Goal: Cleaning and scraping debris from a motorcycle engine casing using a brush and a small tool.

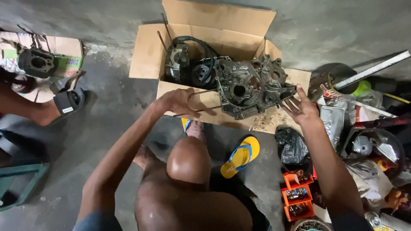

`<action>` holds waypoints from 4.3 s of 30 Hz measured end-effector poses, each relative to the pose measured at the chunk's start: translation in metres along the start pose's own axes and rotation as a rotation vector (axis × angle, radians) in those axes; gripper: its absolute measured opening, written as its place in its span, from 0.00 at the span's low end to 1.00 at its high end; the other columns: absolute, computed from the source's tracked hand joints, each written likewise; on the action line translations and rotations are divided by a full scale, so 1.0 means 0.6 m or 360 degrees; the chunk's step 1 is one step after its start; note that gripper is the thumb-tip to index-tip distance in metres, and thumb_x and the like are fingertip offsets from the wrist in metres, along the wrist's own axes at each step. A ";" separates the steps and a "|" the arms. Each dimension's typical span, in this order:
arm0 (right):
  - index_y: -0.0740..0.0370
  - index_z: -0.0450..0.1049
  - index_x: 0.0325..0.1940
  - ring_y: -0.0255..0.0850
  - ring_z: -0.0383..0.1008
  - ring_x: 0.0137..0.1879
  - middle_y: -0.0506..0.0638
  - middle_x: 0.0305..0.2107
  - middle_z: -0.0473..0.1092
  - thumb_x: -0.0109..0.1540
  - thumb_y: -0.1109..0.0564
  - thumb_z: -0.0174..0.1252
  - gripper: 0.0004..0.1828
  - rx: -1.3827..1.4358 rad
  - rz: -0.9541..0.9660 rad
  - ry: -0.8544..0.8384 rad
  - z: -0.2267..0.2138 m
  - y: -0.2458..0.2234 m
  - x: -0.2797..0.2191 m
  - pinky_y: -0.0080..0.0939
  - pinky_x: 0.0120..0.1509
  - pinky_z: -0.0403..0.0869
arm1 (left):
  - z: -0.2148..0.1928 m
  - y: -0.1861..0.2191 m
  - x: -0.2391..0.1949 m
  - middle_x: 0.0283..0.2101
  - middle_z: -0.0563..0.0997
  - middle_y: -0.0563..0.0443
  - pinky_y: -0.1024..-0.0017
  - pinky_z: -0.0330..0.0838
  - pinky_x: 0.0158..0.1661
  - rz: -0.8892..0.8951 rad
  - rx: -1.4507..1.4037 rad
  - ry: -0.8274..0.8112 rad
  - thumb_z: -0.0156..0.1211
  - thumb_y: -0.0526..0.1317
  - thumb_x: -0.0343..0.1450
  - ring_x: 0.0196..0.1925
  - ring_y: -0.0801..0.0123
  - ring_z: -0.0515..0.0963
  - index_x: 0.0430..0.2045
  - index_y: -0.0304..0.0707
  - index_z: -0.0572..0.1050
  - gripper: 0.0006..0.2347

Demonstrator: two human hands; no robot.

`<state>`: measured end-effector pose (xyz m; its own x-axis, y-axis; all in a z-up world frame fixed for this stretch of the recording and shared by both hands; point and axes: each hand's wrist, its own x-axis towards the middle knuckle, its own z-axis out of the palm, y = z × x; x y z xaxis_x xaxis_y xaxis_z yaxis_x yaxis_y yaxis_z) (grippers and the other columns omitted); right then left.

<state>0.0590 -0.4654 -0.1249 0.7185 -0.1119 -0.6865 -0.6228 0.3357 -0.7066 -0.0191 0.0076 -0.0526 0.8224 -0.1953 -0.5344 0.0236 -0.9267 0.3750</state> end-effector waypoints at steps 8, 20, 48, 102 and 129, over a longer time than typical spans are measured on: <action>0.42 0.61 0.64 0.47 0.72 0.66 0.50 0.60 0.64 0.63 0.30 0.68 0.35 -0.0054 0.0016 -0.0038 -0.002 0.011 -0.034 0.61 0.73 0.71 | 0.045 -0.024 0.016 0.49 0.77 0.50 0.49 0.78 0.48 0.0198 0.0439 0.0539 0.75 0.58 0.53 0.54 0.50 0.79 0.51 0.50 0.67 0.34; 0.58 0.46 0.69 0.49 0.73 0.65 0.55 0.60 0.60 0.65 0.25 0.62 0.49 -0.0101 -0.0107 -0.0121 -0.006 0.006 -0.059 0.61 0.71 0.72 | 0.099 -0.030 0.056 0.54 0.72 0.47 0.52 0.75 0.49 0.0001 0.0685 0.0564 0.75 0.59 0.57 0.57 0.51 0.76 0.59 0.48 0.64 0.38; 0.57 0.31 0.74 0.46 0.80 0.46 0.57 0.51 0.69 0.58 0.31 0.77 0.67 -0.0001 -0.0210 0.0039 -0.004 0.049 0.017 0.38 0.50 0.86 | 0.076 -0.067 -0.002 0.33 0.73 0.55 0.60 0.77 0.33 0.0294 0.0939 0.1390 0.60 0.60 0.58 0.35 0.57 0.81 0.38 0.51 0.71 0.21; 0.55 0.66 0.58 0.59 0.82 0.36 0.63 0.37 0.76 0.69 0.29 0.32 0.33 -0.0641 -0.0484 0.0514 -0.129 0.108 0.100 0.56 0.35 0.78 | 0.117 -0.068 0.076 0.43 0.76 0.48 0.47 0.64 0.57 0.0407 0.0692 0.1375 0.48 0.79 0.62 0.46 0.55 0.78 0.51 0.41 0.72 0.40; 0.61 0.74 0.53 0.37 0.75 0.23 0.62 0.29 0.75 0.68 0.52 0.61 0.13 -0.1214 -0.1030 -0.0421 0.079 -0.172 -0.208 0.25 0.21 0.65 | 0.150 -0.023 0.082 0.39 0.74 0.46 0.53 0.62 0.61 0.0366 0.0453 0.1539 0.65 0.67 0.59 0.46 0.53 0.77 0.53 0.40 0.72 0.36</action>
<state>0.0480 -0.4420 0.0417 0.9734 0.1803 -0.1416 -0.0571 -0.4078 -0.9113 -0.0302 -0.0179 -0.1521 0.8985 -0.1525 0.4117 -0.2240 -0.9657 0.1311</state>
